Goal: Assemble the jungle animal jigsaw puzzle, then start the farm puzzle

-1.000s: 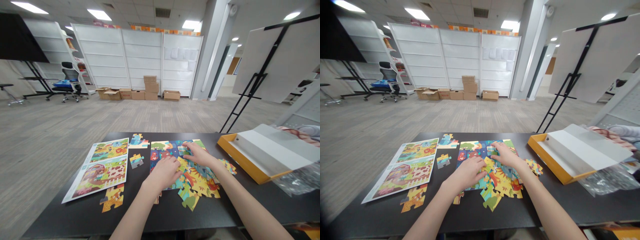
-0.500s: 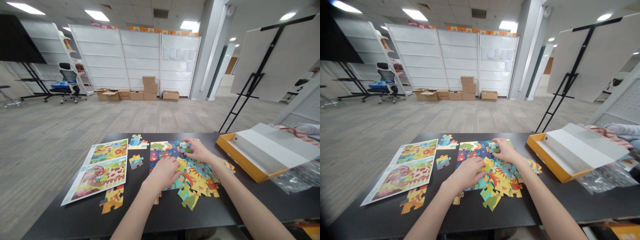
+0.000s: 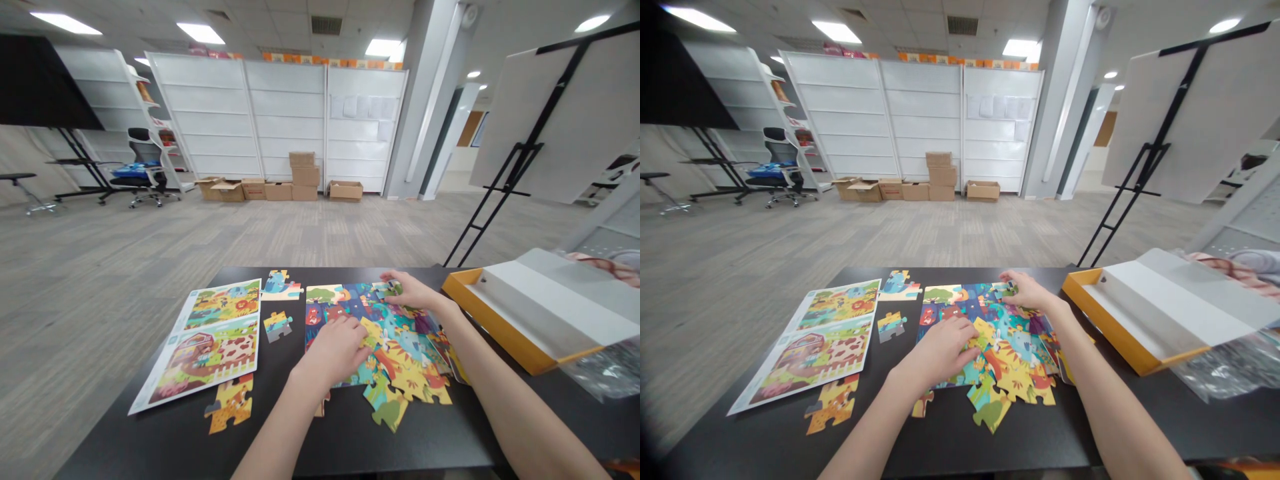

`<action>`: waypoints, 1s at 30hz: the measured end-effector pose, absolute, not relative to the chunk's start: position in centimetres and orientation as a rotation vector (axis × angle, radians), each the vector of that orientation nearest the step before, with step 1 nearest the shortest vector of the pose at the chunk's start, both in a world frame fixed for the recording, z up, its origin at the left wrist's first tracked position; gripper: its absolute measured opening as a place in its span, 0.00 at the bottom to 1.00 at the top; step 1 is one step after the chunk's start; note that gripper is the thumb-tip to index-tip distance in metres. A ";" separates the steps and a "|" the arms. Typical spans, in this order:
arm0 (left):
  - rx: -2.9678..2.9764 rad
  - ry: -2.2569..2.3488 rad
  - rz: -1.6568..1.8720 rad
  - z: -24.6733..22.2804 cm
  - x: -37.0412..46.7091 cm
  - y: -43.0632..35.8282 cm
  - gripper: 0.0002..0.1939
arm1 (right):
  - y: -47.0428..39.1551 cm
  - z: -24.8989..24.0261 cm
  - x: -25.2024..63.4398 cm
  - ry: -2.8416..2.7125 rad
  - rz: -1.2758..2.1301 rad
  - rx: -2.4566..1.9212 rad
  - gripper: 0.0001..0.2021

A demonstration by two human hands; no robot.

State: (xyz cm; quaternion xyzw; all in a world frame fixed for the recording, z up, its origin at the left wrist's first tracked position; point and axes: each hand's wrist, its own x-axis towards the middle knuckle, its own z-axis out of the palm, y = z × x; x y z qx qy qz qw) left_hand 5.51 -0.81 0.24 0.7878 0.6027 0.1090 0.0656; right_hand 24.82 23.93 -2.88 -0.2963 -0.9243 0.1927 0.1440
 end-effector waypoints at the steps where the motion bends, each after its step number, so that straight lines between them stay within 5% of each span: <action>1: 2.376 1.818 0.329 0.3 5.5 -0.8 0.12 | 24.0 -2.9 24.9 -2.663 0.563 -0.852 0.28; 25: 2.375 1.823 0.323 0.1 5.5 -0.9 0.11 | 23.9 -3.2 26.1 -2.578 0.573 -0.933 0.24; 30: 2.376 1.822 0.334 -0.1 5.5 -0.9 0.11 | 24.5 -3.3 27.2 -2.558 0.418 -0.878 0.14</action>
